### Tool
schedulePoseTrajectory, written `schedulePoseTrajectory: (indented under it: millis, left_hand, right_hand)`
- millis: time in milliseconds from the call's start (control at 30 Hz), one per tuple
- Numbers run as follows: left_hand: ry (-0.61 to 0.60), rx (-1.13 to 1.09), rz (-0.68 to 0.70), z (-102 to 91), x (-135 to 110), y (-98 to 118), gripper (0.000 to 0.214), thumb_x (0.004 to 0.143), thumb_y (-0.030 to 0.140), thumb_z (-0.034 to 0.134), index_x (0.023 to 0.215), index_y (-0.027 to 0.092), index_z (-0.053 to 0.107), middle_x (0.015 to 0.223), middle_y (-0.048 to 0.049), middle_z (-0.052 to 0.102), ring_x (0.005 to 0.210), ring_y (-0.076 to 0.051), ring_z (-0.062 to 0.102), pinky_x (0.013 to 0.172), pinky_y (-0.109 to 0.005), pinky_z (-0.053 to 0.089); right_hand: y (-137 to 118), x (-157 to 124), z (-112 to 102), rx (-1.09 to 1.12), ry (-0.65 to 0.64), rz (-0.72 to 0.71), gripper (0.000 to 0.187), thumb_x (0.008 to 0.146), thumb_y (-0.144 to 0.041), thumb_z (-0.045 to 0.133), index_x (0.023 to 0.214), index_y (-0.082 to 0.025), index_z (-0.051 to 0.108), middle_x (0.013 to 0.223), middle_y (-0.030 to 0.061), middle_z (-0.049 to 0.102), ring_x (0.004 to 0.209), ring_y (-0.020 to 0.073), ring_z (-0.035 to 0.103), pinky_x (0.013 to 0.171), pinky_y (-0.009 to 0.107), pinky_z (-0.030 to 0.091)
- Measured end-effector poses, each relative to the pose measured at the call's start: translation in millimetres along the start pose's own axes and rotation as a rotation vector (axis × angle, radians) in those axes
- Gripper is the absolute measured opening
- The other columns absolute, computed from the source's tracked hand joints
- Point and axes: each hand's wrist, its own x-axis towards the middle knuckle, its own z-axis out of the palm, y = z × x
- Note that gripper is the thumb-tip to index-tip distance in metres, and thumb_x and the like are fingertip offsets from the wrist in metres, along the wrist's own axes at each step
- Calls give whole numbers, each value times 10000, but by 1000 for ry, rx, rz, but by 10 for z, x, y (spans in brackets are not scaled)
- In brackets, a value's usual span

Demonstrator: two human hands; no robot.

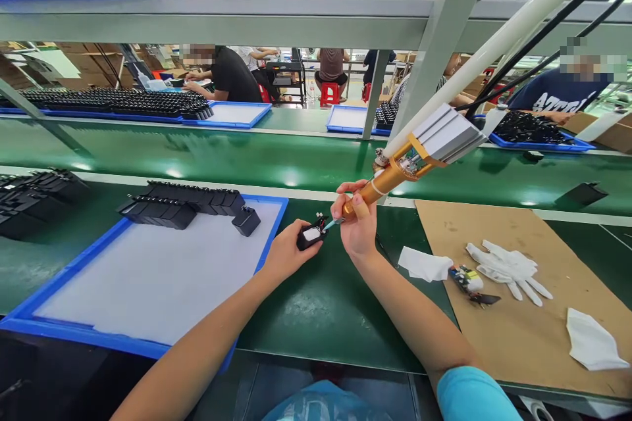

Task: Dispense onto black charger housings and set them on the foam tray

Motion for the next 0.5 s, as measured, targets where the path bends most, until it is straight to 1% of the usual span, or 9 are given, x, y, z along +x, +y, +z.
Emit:
schedulePoseTrajectory:
  millis: [67, 167, 333, 433, 500]
  left_hand:
    - [-1, 0, -3, 3, 5, 2, 308, 775, 410, 631, 997, 218, 536, 874, -4, 650, 740, -177, 611, 649, -279, 447]
    - [2, 6, 6, 14, 15, -3, 317, 777, 380, 621, 1036, 216, 543, 890, -12, 656, 750, -182, 618, 660, -284, 462]
    - [-21, 13, 36, 57, 21, -37, 424, 787, 289, 581, 1203, 230, 522, 976, -26, 658, 775, -176, 623, 688, -286, 482]
    - [-56, -5, 48, 95, 14, -49, 502, 799, 296, 582, 1291, 255, 490, 994, -27, 651, 773, -171, 616, 685, -284, 491]
    - [-75, -25, 52, 119, 6, -46, 512, 806, 320, 594, 1304, 257, 496, 976, -31, 643, 760, -168, 610, 675, -283, 496]
  right_hand:
    - [-2, -9, 1, -6, -11, 5, 246, 829, -368, 570, 1029, -287, 452, 906, -32, 558, 506, 58, 488, 520, 254, 386]
    - [-6, -22, 8, -19, -16, 10, 270, 823, -395, 567, 1039, -296, 440, 910, -32, 555, 515, 66, 487, 531, 264, 401]
    - [-13, -30, 25, 13, -21, -1, 261, 828, -404, 559, 1033, -293, 442, 899, -33, 557, 512, 68, 488, 525, 260, 386]
    - [-23, -36, 40, 30, -23, 4, 262, 835, -412, 552, 1043, -293, 445, 894, -30, 557, 512, 71, 488, 526, 263, 385]
    - [-30, -46, 54, 35, -24, 14, 269, 834, -423, 550, 1046, -296, 443, 897, -28, 554, 518, 73, 489, 530, 266, 387]
